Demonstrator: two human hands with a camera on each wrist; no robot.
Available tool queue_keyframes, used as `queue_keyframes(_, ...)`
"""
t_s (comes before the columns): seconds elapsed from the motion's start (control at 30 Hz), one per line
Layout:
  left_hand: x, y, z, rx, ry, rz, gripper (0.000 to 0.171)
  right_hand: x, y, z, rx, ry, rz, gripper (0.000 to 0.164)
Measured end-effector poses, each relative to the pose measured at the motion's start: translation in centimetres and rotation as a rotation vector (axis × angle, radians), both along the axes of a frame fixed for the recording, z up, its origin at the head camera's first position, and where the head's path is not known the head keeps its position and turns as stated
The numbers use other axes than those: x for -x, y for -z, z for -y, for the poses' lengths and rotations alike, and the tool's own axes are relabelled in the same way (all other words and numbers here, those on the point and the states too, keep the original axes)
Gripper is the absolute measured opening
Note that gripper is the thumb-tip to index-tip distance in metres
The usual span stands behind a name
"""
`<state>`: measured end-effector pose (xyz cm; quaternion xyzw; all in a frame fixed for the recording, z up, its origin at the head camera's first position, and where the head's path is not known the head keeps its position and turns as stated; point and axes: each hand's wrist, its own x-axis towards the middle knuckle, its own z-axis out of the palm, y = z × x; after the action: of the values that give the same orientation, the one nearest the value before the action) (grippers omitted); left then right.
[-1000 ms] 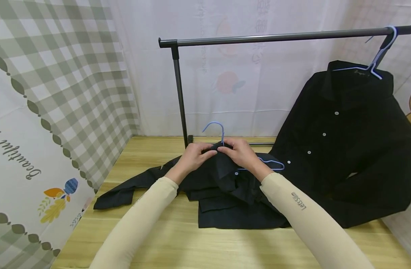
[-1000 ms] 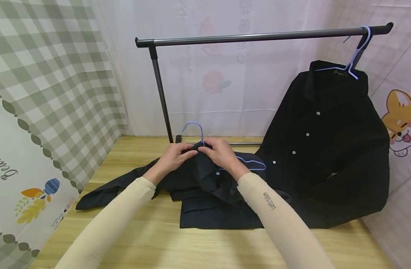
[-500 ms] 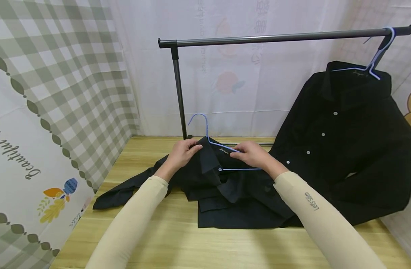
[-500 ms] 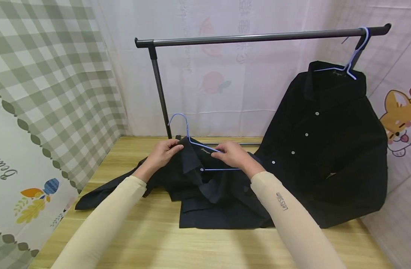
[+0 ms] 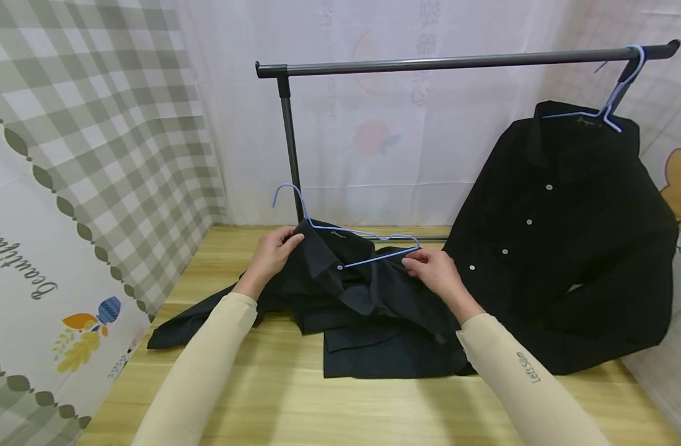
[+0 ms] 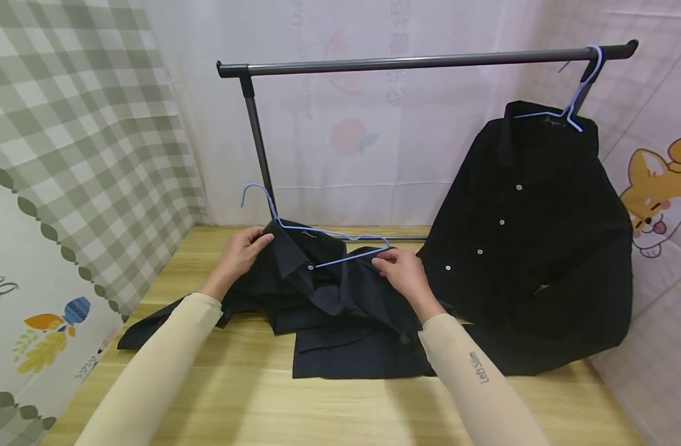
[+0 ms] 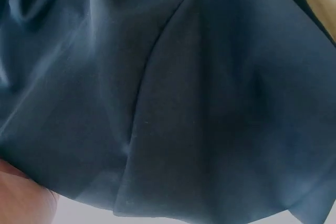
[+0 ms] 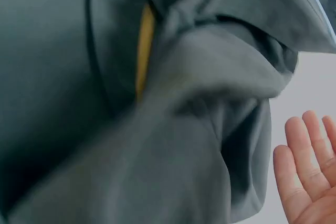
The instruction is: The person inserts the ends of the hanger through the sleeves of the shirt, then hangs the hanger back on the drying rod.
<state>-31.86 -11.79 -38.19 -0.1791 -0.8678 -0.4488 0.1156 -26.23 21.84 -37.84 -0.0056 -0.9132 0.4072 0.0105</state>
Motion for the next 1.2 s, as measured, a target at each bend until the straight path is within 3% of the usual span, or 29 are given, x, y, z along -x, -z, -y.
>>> queue_keyframes(0.2, -0.4, -1.2, -0.1, 0.006, -0.009, -0.02, 0.027, -0.8, 0.6, 2.6, -0.008, -0.044, 0.083, 0.044)
queue_keyframes(0.37, -0.8, -2.0, -0.9, -0.017, 0.02, -0.034, 0.026, -0.8, 0.8, 3.9, -0.1, -0.059, 0.062, 0.054)
queue_keyframes(0.6, -1.1, -2.4, -1.2, -0.084, 0.052, 0.001, 0.028, -0.7, 1.0, 4.7, -0.184, -0.075, 0.055, 0.053)
queue_keyframes(0.73, -1.2, -2.6, -1.2, -0.111, 0.061, 0.011, 0.028, -0.6, 0.9, 4.8, -0.22, -0.088, 0.031, 0.036)
queue_keyframes(0.83, -1.1, -2.6, -1.1, -0.142, 0.075, 0.019, 0.028, -0.5, 0.8, 4.4, -0.209, -0.034, -0.039, 0.038)
queue_keyframes(0.97, -0.9, -2.4, -0.7, -0.145, 0.06, 0.001, 0.028, -0.2, 0.3, 3.4, -0.157, 0.131, -0.168, 0.036)
queue_keyframes(1.1, -0.6, -1.7, -0.3, -0.04, 0.018, -0.071, 0.024, 0.2, -0.2, 2.2, -0.104, 0.259, -0.264, 0.027)
queue_keyframes(1.2, -0.3, -1.0, 0.0, 0.033, 0.011, -0.141, 0.021, 0.4, -0.7, 1.5, -0.078, 0.267, -0.29, 0.024)
